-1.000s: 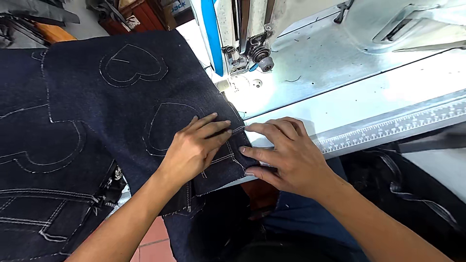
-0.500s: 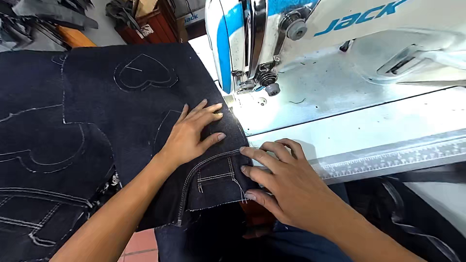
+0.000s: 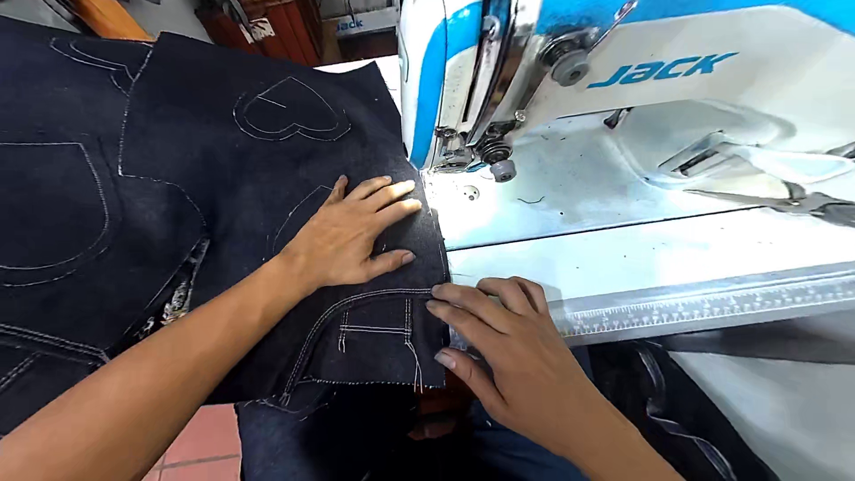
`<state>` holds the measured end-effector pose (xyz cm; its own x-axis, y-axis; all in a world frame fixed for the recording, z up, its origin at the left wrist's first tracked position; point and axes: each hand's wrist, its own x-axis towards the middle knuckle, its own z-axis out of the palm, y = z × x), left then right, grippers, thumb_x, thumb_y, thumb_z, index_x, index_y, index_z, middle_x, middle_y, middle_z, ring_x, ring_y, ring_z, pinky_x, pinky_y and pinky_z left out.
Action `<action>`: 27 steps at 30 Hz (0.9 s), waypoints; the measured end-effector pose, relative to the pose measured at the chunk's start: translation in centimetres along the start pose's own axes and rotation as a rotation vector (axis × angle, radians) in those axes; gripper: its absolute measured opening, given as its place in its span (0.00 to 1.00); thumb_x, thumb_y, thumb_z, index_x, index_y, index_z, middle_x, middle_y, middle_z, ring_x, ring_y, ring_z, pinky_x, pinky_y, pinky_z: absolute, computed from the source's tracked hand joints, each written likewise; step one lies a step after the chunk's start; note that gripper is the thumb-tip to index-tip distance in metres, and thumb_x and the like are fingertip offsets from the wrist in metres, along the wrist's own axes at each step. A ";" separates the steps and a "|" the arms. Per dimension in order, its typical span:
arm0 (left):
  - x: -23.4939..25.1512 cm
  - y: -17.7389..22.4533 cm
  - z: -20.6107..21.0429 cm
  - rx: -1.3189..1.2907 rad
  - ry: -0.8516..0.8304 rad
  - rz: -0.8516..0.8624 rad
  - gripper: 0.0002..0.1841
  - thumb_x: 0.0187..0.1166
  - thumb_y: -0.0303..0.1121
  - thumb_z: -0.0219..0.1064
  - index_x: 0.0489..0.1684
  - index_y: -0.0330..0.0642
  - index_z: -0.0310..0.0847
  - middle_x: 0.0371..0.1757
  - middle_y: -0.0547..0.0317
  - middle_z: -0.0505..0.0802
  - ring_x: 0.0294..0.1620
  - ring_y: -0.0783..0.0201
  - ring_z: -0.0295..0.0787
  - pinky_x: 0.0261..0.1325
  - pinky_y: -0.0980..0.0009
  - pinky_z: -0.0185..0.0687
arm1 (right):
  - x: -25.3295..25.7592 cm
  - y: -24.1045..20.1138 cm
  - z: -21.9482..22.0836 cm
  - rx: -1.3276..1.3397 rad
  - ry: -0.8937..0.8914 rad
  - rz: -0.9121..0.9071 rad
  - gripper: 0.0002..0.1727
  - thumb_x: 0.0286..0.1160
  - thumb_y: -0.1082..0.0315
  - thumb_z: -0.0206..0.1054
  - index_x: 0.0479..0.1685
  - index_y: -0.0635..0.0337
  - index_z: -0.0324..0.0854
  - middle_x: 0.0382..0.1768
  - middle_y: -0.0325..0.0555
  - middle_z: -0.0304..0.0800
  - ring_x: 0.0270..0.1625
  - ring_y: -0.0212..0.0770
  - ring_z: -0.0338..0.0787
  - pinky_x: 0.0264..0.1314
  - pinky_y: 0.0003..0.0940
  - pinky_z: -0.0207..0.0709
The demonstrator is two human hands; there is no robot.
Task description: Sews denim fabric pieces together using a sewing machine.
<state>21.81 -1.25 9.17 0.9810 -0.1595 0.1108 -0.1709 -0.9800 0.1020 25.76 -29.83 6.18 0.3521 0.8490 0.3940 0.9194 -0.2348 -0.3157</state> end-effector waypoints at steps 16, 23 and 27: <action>3.4 -1.9 -0.5 -0.053 -0.065 -0.027 0.41 0.77 0.72 0.48 0.86 0.58 0.69 0.88 0.70 0.73 0.94 0.52 0.56 0.83 0.23 0.46 | 2.0 0.5 0.0 -0.062 0.023 0.065 0.25 0.87 0.40 0.51 0.69 0.37 0.86 0.69 0.24 0.86 0.65 0.40 0.82 0.67 0.50 0.67; -3.0 2.5 -2.2 0.027 0.246 0.311 0.12 0.77 0.32 0.58 0.39 0.45 0.90 0.53 0.53 0.93 0.63 0.48 0.89 0.74 0.35 0.74 | 2.1 1.4 -0.1 -0.031 0.026 0.051 0.22 0.88 0.45 0.52 0.68 0.34 0.87 0.70 0.21 0.86 0.65 0.39 0.82 0.67 0.49 0.67; -6.7 1.7 0.3 -0.413 0.123 0.483 0.21 0.82 0.25 0.52 0.52 0.54 0.95 0.64 0.65 0.94 0.81 0.57 0.78 0.92 0.34 0.49 | 2.7 2.4 -0.3 -0.028 0.022 0.018 0.22 0.88 0.51 0.51 0.68 0.37 0.87 0.70 0.24 0.87 0.66 0.43 0.83 0.65 0.51 0.70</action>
<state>14.99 -1.90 8.31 0.7712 -0.5321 0.3495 -0.6358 -0.6709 0.3816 28.98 -28.24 6.69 0.3722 0.8341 0.4071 0.9173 -0.2637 -0.2983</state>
